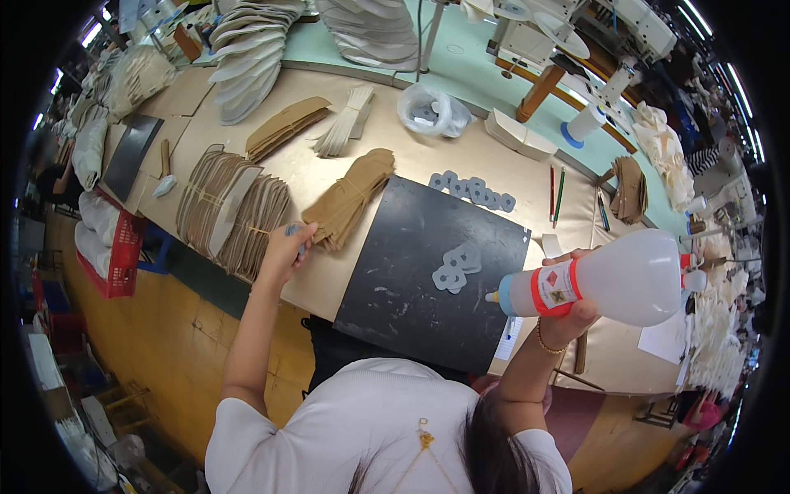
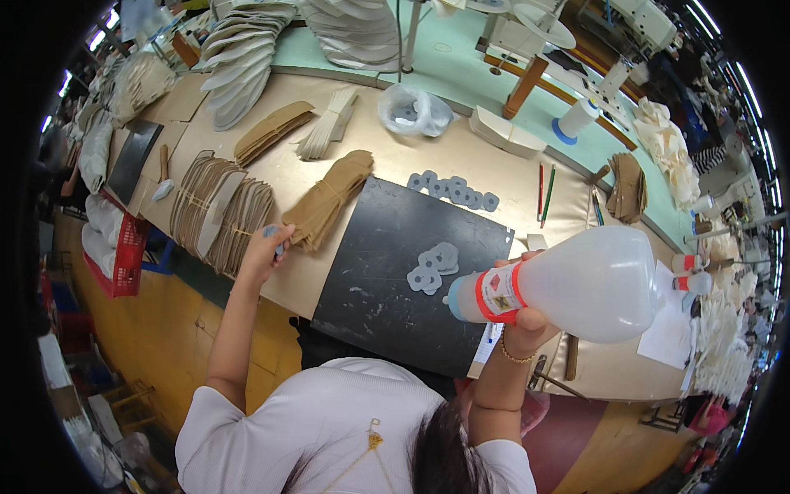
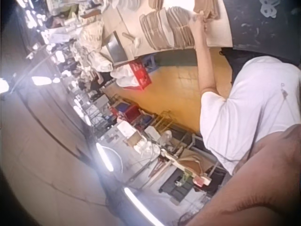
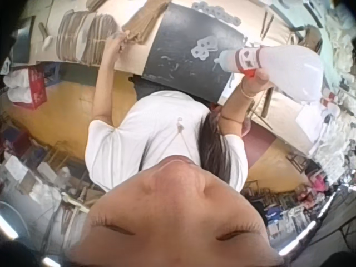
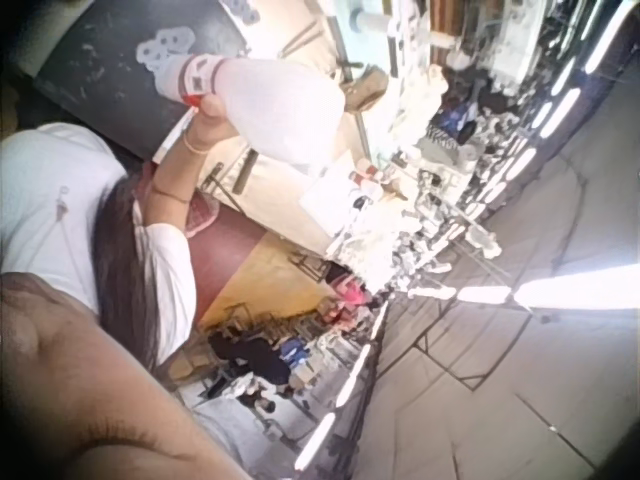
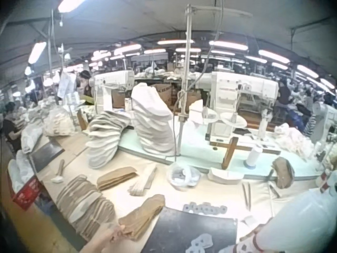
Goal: The person applies glue from a squeeze bottle onto small gray plastic pieces on a black mat, then places them on the table. The person repeats this process for multiple pieces.
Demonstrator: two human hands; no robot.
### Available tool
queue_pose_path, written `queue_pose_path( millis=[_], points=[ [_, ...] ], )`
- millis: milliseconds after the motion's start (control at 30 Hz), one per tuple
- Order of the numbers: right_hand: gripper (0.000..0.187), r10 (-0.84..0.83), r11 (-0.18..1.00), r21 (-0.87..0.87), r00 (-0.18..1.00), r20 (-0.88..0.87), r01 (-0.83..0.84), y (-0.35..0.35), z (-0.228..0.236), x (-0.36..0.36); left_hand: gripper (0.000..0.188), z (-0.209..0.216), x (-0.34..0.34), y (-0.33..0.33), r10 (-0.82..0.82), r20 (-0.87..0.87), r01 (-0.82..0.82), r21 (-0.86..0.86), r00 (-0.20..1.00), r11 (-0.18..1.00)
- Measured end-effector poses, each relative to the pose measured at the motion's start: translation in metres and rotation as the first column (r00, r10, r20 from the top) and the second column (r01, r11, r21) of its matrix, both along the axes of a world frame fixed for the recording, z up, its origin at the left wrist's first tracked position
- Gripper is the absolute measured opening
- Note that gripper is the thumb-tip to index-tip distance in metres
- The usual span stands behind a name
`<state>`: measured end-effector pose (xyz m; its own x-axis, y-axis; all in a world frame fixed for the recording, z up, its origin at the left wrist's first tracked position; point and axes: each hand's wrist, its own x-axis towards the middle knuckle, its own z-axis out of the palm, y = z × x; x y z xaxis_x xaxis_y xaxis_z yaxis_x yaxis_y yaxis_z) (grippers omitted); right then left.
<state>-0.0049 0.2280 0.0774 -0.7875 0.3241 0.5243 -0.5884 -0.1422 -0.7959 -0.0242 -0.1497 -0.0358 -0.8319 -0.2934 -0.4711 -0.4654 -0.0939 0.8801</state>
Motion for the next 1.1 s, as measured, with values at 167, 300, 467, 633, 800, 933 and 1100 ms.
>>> queue_pose_path(
  millis=[167,300,467,633,800,933,1100],
  points=[
    [0.075,0.015,0.999,0.031,1.0,0.014,-0.016,0.0,-0.003,0.001,0.022,0.021,0.013,-0.013,0.013,-0.041,-0.01,0.059,0.999,0.998],
    [0.075,-0.045,0.999,-0.008,0.999,0.031,0.045,-0.011,0.0,0.005,0.026,0.055,-0.001,0.029,-0.111,-0.17,0.188,0.553,0.979,0.812],
    [0.074,-0.053,0.998,-0.013,0.999,0.009,0.054,-0.012,0.009,0.007,0.034,0.058,-0.012,0.1,-0.323,-0.238,0.371,0.806,0.916,0.461],
    [0.075,-0.14,0.989,0.043,0.989,-0.041,0.142,-0.007,0.011,-0.003,0.037,0.078,-0.007,0.148,-0.467,-0.25,0.48,0.733,0.849,0.482],
    [0.08,-0.154,0.984,0.082,0.987,-0.054,0.158,-0.008,0.009,-0.012,0.036,0.087,-0.006,0.162,-0.597,-0.231,0.615,0.522,0.769,0.591],
    [0.084,-0.175,0.977,0.115,0.983,-0.055,0.181,-0.013,0.004,-0.02,0.025,0.092,-0.009,0.167,-0.61,-0.198,0.624,0.45,0.768,0.639],
    [0.077,-0.077,0.991,0.108,0.997,0.009,0.075,-0.017,-0.001,-0.021,0.018,0.093,-0.014,0.166,-0.646,-0.187,0.663,0.367,0.74,0.653]
  ],
)
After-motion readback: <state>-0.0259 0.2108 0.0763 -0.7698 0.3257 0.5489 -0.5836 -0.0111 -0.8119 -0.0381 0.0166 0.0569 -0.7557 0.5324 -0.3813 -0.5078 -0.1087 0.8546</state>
